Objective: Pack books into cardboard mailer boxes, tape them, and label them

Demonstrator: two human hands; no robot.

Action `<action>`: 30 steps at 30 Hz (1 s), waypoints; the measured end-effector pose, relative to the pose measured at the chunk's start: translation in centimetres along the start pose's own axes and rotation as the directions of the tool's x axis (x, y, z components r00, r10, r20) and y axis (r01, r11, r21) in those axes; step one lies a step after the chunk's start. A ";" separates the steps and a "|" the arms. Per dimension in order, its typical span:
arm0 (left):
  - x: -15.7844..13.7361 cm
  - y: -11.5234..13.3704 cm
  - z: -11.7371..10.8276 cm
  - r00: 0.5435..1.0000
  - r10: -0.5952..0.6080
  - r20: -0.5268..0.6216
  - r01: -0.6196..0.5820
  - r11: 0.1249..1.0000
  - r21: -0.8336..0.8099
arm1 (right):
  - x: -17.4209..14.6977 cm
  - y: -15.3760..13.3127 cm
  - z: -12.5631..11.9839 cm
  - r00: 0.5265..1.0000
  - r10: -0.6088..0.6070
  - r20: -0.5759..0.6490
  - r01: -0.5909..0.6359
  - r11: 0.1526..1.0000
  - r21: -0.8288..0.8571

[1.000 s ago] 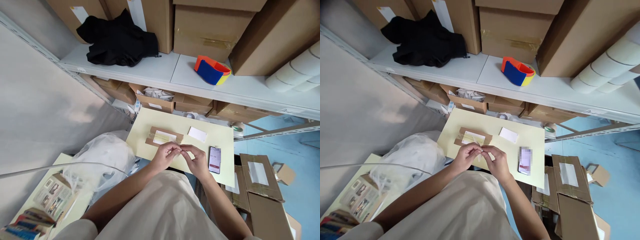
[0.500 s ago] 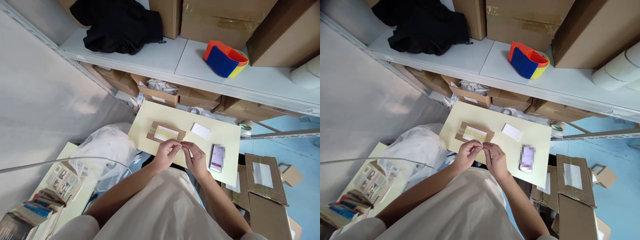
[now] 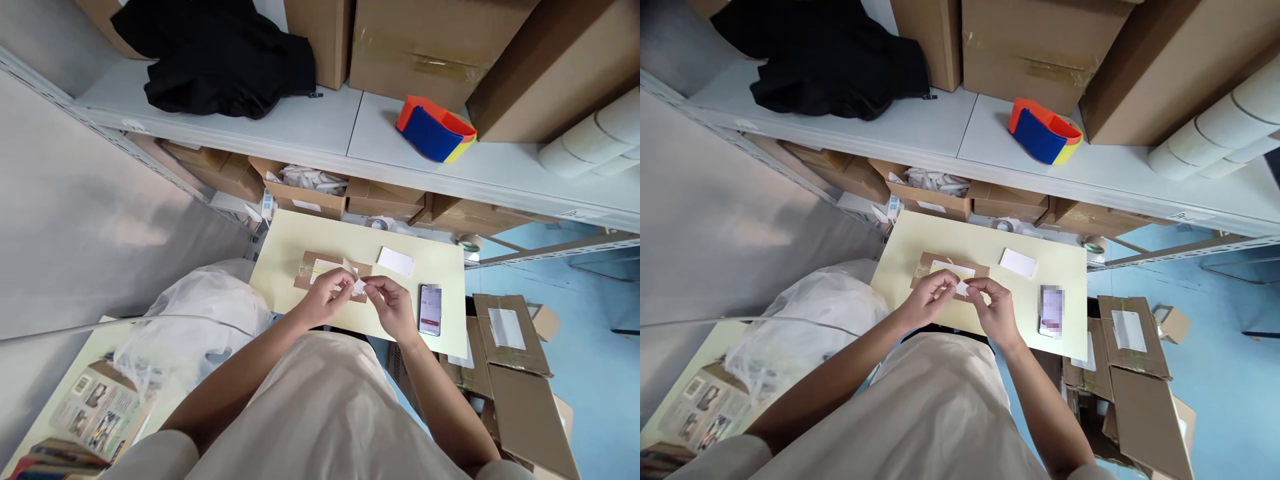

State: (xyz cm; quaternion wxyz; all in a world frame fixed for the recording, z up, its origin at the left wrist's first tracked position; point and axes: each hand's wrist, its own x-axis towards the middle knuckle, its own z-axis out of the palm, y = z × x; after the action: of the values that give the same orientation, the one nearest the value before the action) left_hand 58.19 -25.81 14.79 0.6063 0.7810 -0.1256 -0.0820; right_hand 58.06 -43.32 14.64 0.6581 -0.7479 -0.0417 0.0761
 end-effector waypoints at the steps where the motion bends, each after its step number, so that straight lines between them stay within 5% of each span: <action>1: 0.0 -0.4 -0.7 0.999 -0.044 -0.007 0.044 0.998 -0.047 | 0.0 0.2 0.3 0.998 0.047 -0.046 -0.043 0.995 0.086; 7: 0.3 -3.0 -5.6 0.977 -0.203 -0.070 0.189 0.968 -0.165 | -0.4 1.8 1.4 0.919 0.310 -0.242 -0.145 0.839 0.525; 13: 2.7 -6.0 -10.7 0.946 -0.290 -0.143 0.274 0.954 -0.122 | -1.7 3.0 0.8 0.779 0.399 -0.484 -0.023 0.789 0.615; 17: 7.4 -8.7 -14.0 0.919 -0.298 -0.259 0.343 0.927 0.152 | -3.3 3.8 0.4 0.638 0.390 -0.664 0.090 0.818 0.568; 20: 12.4 -10.1 -15.6 0.923 -0.156 -0.352 0.321 0.815 0.482 | -4.7 4.4 0.7 0.568 0.394 -0.723 0.092 0.843 0.531; 26: 22.2 -12.6 -16.9 0.920 -0.072 -0.385 0.301 0.761 0.575 | -6.3 4.8 2.5 0.544 0.407 -0.734 0.055 0.856 0.514; 30: 23.7 -13.3 -17.4 0.906 -0.139 -0.401 0.355 0.766 0.536 | -5.8 4.3 3.2 0.587 0.401 -0.703 0.027 0.858 0.513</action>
State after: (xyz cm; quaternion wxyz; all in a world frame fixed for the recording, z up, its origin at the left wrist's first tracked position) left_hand 86.99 -13.61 6.87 0.3250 0.9432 0.0664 0.0168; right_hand 51.60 -41.70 10.30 0.7557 -0.5194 0.3547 -0.1826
